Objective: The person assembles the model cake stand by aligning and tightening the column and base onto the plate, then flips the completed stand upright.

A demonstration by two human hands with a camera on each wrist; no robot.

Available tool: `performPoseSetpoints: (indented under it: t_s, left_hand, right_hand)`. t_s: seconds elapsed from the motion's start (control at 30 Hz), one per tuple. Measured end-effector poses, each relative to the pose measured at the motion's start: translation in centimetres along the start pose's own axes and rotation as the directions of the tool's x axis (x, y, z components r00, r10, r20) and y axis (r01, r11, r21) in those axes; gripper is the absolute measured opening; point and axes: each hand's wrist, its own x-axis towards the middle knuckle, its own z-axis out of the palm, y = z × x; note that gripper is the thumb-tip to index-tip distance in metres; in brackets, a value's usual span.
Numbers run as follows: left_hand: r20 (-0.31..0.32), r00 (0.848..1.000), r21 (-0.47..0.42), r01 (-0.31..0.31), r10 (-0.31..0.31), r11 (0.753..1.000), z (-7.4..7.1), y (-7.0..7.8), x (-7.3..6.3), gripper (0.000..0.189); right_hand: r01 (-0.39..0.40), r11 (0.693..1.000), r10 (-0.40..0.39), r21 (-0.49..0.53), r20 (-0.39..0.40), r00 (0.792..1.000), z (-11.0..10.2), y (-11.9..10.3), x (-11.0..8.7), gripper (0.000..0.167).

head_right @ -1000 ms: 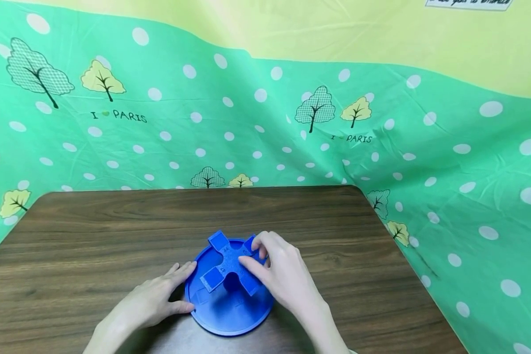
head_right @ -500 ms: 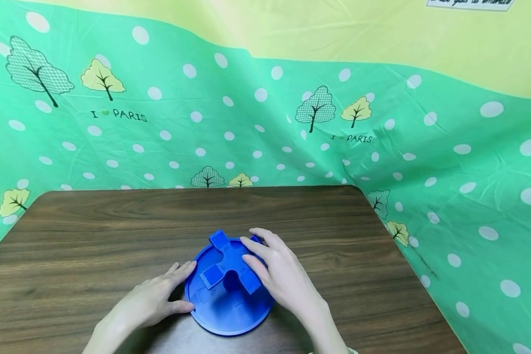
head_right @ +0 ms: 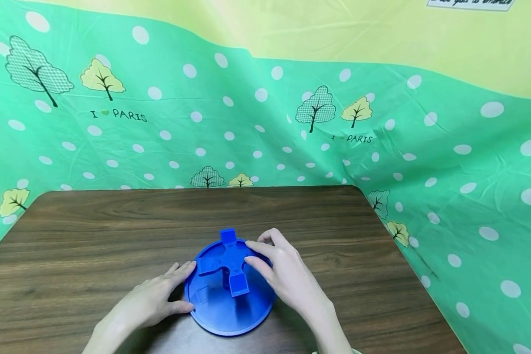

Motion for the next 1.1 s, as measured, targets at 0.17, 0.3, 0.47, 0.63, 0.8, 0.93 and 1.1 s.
performPoseSetpoints:
  t_s: [0.17, 0.3, 0.47, 0.63, 0.8, 0.93, 1.1]
  left_hand:
    - [0.004, 1.000, -0.002, 0.004, -0.004, 1.000, 0.0, 0.0, 0.1, 0.088]
    - [0.004, 1.000, -0.003, 0.003, -0.003, 1.000, 0.1, 0.0, 0.1, 0.088]
    - [0.001, 1.000, -0.002, -0.001, 0.001, 1.000, 0.1, -0.1, 0.1, 0.087]
    - [-0.003, 1.000, 0.002, -0.001, 0.001, 1.000, 0.1, 0.0, 0.0, 0.088]
    - [-0.003, 1.000, 0.002, 0.004, -0.004, 1.000, 0.1, 0.0, 0.0, 0.088]
    - [-0.002, 1.000, 0.002, 0.005, -0.005, 1.000, 0.1, 0.0, 0.0, 0.088]
    - [-0.001, 1.000, -0.001, 0.002, -0.002, 1.000, 0.1, -0.1, 0.0, 0.087]
  right_hand:
    - [-0.025, 1.000, 0.024, 0.018, 0.045, 0.999, -0.6, 0.1, -0.2, 0.030]
    - [-0.021, 1.000, 0.020, 0.013, 0.063, 0.998, -0.8, 0.0, -0.3, 0.029]
    - [0.022, 1.000, -0.023, 0.017, 0.048, 0.999, -0.8, -0.2, -0.4, 0.022]
    - [0.078, 0.997, -0.080, -0.029, -0.068, 0.994, -0.6, -0.1, -0.2, 0.014]
    - [0.115, 0.988, -0.129, -0.105, -0.129, 0.983, -0.1, 0.1, 0.0, 0.037]
    - [0.115, 0.989, -0.114, -0.094, 0.020, 0.993, 0.5, 0.0, 0.1, 0.047]
    - [0.067, 0.995, -0.058, -0.075, 0.120, 0.991, 0.7, -0.4, 0.0, 0.043]
